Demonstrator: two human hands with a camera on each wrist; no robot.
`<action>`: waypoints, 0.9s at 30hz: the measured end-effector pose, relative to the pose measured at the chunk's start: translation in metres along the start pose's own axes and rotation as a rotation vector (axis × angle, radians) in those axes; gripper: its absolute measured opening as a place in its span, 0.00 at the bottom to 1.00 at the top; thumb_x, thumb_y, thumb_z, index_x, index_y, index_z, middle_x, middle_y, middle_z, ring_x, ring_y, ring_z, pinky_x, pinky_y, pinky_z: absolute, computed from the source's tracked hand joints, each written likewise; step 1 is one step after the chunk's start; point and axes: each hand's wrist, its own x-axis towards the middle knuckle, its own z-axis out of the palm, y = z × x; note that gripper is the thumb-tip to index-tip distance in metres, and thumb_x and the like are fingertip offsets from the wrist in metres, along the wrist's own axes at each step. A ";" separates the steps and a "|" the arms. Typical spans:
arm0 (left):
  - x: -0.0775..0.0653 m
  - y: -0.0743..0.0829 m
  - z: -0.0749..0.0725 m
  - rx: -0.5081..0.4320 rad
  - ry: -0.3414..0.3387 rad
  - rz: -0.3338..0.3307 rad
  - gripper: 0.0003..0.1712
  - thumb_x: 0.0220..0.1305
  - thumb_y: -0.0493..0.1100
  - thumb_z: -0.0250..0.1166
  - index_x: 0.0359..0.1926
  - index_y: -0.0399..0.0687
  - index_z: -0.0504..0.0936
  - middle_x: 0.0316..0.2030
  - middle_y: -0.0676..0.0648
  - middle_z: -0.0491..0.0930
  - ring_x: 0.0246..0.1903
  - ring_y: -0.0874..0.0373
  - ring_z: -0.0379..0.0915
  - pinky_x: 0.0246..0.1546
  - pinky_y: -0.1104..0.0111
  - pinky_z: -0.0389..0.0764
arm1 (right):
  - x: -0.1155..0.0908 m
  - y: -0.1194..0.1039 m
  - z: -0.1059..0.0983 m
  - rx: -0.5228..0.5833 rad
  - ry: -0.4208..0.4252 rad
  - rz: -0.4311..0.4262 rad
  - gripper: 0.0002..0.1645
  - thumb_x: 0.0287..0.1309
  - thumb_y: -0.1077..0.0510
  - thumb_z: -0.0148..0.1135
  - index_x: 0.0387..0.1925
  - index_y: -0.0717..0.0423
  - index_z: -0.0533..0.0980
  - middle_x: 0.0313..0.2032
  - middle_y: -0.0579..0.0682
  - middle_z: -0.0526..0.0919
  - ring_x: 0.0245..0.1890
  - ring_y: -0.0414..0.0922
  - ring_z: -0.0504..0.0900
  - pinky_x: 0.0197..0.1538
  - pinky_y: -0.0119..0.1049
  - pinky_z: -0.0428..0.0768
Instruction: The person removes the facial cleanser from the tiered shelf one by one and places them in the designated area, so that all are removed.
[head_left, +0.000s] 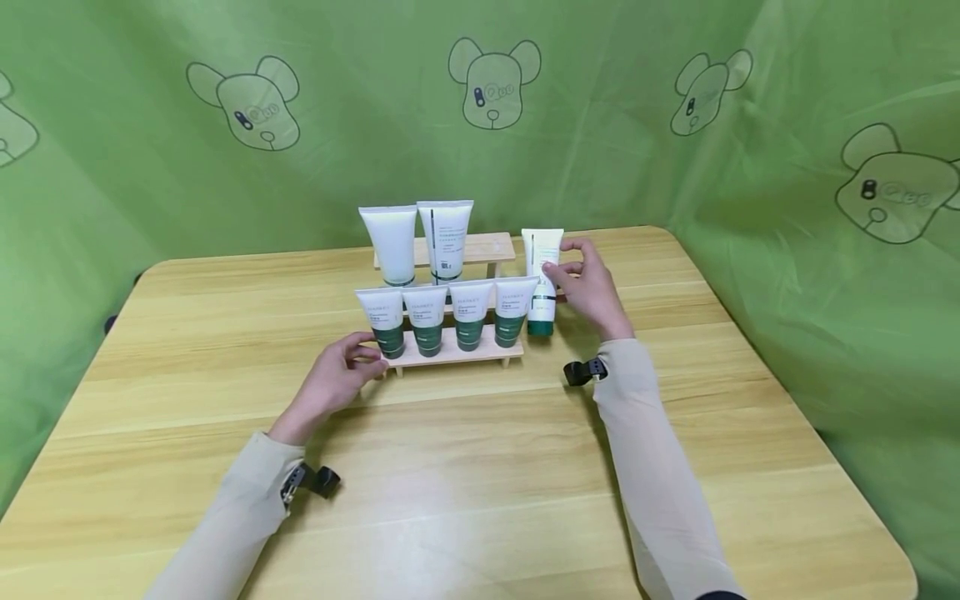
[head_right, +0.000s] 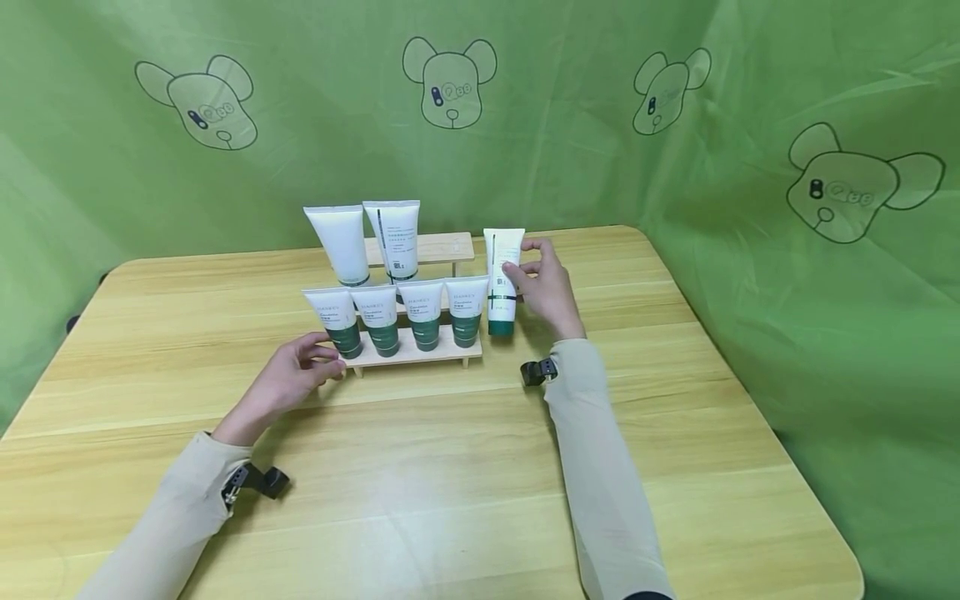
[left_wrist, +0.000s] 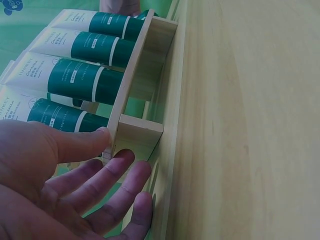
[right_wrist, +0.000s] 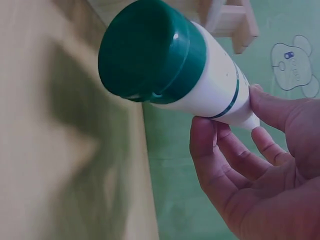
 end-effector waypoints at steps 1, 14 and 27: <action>0.000 0.000 0.000 0.000 -0.001 -0.001 0.32 0.70 0.38 0.64 0.72 0.40 0.68 0.57 0.35 0.81 0.52 0.45 0.80 0.46 0.63 0.81 | 0.001 0.002 0.001 -0.005 -0.008 0.007 0.31 0.73 0.51 0.60 0.70 0.52 0.60 0.54 0.62 0.80 0.47 0.52 0.83 0.47 0.42 0.86; 0.000 0.000 0.000 0.000 0.001 0.002 0.32 0.70 0.38 0.65 0.72 0.40 0.68 0.57 0.35 0.81 0.52 0.44 0.81 0.48 0.60 0.81 | 0.006 0.016 0.011 -0.038 -0.085 0.084 0.29 0.75 0.56 0.55 0.71 0.55 0.59 0.54 0.64 0.79 0.44 0.53 0.83 0.53 0.53 0.84; -0.001 0.001 0.001 0.012 0.004 0.002 0.32 0.71 0.38 0.64 0.72 0.40 0.67 0.57 0.35 0.81 0.51 0.45 0.81 0.46 0.61 0.81 | 0.009 0.024 0.018 -0.114 -0.136 0.126 0.15 0.76 0.56 0.53 0.56 0.58 0.68 0.40 0.58 0.80 0.35 0.51 0.83 0.40 0.41 0.86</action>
